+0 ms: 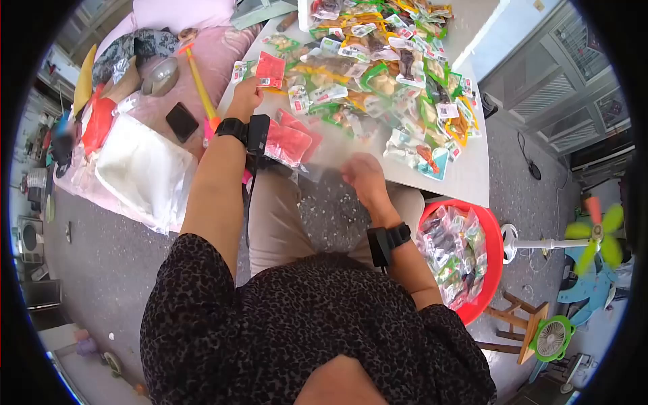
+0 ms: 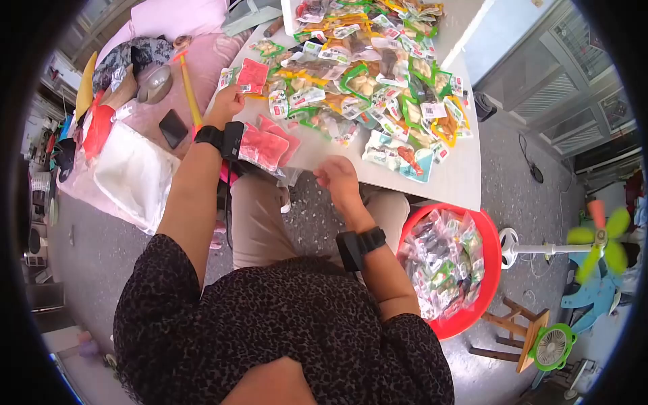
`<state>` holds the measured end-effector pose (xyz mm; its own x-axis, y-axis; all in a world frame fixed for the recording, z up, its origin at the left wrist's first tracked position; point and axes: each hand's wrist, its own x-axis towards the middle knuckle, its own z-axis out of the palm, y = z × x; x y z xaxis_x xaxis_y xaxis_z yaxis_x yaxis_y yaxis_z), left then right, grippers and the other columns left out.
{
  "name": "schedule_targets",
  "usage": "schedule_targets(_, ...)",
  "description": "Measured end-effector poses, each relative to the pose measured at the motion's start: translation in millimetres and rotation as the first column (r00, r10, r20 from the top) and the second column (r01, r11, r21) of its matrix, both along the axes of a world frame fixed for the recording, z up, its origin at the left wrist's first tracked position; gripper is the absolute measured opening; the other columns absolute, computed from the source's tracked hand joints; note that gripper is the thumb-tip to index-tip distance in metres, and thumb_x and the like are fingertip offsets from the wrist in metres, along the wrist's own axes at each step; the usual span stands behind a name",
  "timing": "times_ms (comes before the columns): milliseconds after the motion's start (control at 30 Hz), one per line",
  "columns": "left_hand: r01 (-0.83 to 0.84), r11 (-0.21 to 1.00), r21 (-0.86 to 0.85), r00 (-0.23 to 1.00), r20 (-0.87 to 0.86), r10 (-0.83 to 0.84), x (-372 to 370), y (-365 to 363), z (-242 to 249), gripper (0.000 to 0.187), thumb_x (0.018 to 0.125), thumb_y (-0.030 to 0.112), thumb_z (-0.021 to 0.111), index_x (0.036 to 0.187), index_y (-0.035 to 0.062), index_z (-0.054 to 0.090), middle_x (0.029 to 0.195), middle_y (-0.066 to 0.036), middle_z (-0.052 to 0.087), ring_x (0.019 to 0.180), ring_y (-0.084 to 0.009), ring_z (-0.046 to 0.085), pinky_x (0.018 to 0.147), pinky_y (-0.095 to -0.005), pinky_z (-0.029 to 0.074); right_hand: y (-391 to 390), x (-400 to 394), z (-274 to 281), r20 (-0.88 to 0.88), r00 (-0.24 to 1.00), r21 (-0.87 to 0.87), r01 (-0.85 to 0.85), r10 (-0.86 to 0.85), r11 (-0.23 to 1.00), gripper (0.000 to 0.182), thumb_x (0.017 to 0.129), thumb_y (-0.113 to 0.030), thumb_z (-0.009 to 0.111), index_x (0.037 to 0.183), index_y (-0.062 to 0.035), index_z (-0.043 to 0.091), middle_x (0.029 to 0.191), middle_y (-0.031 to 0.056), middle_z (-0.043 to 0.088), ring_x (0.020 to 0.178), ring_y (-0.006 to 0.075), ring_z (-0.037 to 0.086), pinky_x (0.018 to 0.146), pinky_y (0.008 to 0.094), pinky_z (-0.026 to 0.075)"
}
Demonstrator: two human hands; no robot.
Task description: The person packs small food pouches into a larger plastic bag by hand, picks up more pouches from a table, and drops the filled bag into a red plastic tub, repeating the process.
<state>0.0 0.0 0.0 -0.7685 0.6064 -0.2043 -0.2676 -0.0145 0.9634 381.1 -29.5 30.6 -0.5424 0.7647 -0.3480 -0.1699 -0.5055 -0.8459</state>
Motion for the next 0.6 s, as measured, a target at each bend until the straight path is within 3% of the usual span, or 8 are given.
schedule_targets(67, 0.070, 0.997, 0.016, 0.997, -0.013, -0.070, 5.3, -1.8, -4.5, 0.008, 0.071, 0.011, 0.052, 0.077, 0.0095, 0.046, 0.063, -0.001, 0.044, 0.053, -0.0093, 0.041, 0.043, -0.0203, 0.032, -2.5, -0.3, 4.6, 0.007, 1.000, -0.001, 0.005, -0.005, 1.000, 0.013, 0.076, -0.008, 0.046, 0.089, -0.0048, 0.046, 0.077, 0.0048, 0.053, 0.070, 0.0148, 0.054, 0.056, 0.0242, 0.042)
schedule_targets(167, 0.095, 0.993, 0.065, 0.995, -0.042, -0.092, 49.3, -22.5, 45.8, 0.006, 0.071, 0.010, 0.050, 0.076, 0.0108, 0.046, 0.063, 0.001, 0.044, 0.053, -0.0081, 0.041, 0.044, -0.0185, 0.032, -3.7, 3.1, 15.5, 0.054, 0.998, 0.056, -0.018, 0.015, 0.998, 0.013, 0.077, -0.007, 0.046, 0.090, -0.0051, 0.046, 0.076, 0.0046, 0.053, 0.068, 0.0141, 0.053, 0.056, 0.0241, 0.043)
schedule_targets(267, 0.048, 0.991, 0.122, 0.996, -0.081, -0.039, 100.3, -49.2, 87.1, 0.006, 0.072, 0.007, 0.048, 0.078, 0.0092, 0.046, 0.067, -0.001, 0.046, 0.054, -0.0090, 0.043, 0.046, -0.0192, 0.033, -2.4, 7.0, 23.1, -0.040, 0.997, 0.101, 0.063, -0.059, 0.993, 0.015, 0.077, -0.008, 0.048, 0.091, -0.0051, 0.046, 0.079, 0.0034, 0.053, 0.070, 0.0125, 0.052, 0.057, 0.0235, 0.042)
schedule_targets(367, 0.364, 0.909, 0.202, 0.929, -0.002, -0.371, 122.6, -81.1, 84.5, 0.008, 0.073, 0.004, 0.045, 0.079, 0.0080, 0.046, 0.072, -0.002, 0.048, 0.059, -0.0103, 0.046, 0.052, -0.0234, 0.039, -0.2, 10.0, 31.8, -0.058, 0.980, 0.242, 0.198, -0.190, 0.950, 0.021, 0.076, -0.008, 0.051, 0.096, -0.0037, 0.044, 0.087, 0.0040, 0.052, 0.077, 0.0111, 0.050, 0.062, 0.0225, 0.041)
schedule_targets(400, 0.437, 0.882, 0.176, 0.896, -0.002, -0.444, 133.9, -93.0, 85.6, 0.007, 0.073, 0.004, 0.045, 0.079, 0.0077, 0.046, 0.072, -0.002, 0.048, 0.061, -0.0109, 0.047, 0.055, -0.0257, 0.040, 2.8, 13.4, 27.5, -0.139, 0.976, 0.312, 0.203, -0.167, 0.928, 0.027, 0.076, -0.008, 0.053, 0.101, -0.0024, 0.042, 0.094, 0.0049, 0.050, 0.083, 0.0102, 0.048, 0.066, 0.0213, 0.040)
schedule_targets(500, 0.583, 0.797, 0.158, 0.799, 0.068, -0.597, 169.4, -119.5, 89.5, 0.005, 0.074, 0.003, 0.044, 0.076, 0.0071, 0.045, 0.073, -0.002, 0.047, 0.063, -0.0118, 0.048, 0.058, -0.0287, 0.043, 2.5, 21.2, 39.9, -0.198, 0.980, 0.343, 0.062, 0.007, 0.937, 0.031, 0.076, -0.008, 0.053, 0.104, -0.0017, 0.040, 0.097, 0.0065, 0.049, 0.084, 0.0103, 0.047, 0.068, 0.0207, 0.039)
schedule_targets(600, 0.598, 0.763, 0.244, 0.735, 0.214, -0.644, 189.8, -131.8, 86.7, 0.004, 0.074, 0.004, 0.045, 0.073, 0.0071, 0.045, 0.068, -0.001, 0.045, 0.060, -0.0110, 0.048, 0.053, -0.0259, 0.042, 12.6, 36.5, 35.6, -0.030, 0.959, 0.181, -0.271, 0.281, 0.945, 0.026, 0.077, -0.006, 0.049, 0.103, -0.0019, 0.044, 0.091, 0.0046, 0.051, 0.080, 0.0118, 0.050, 0.067, 0.0237, 0.043)
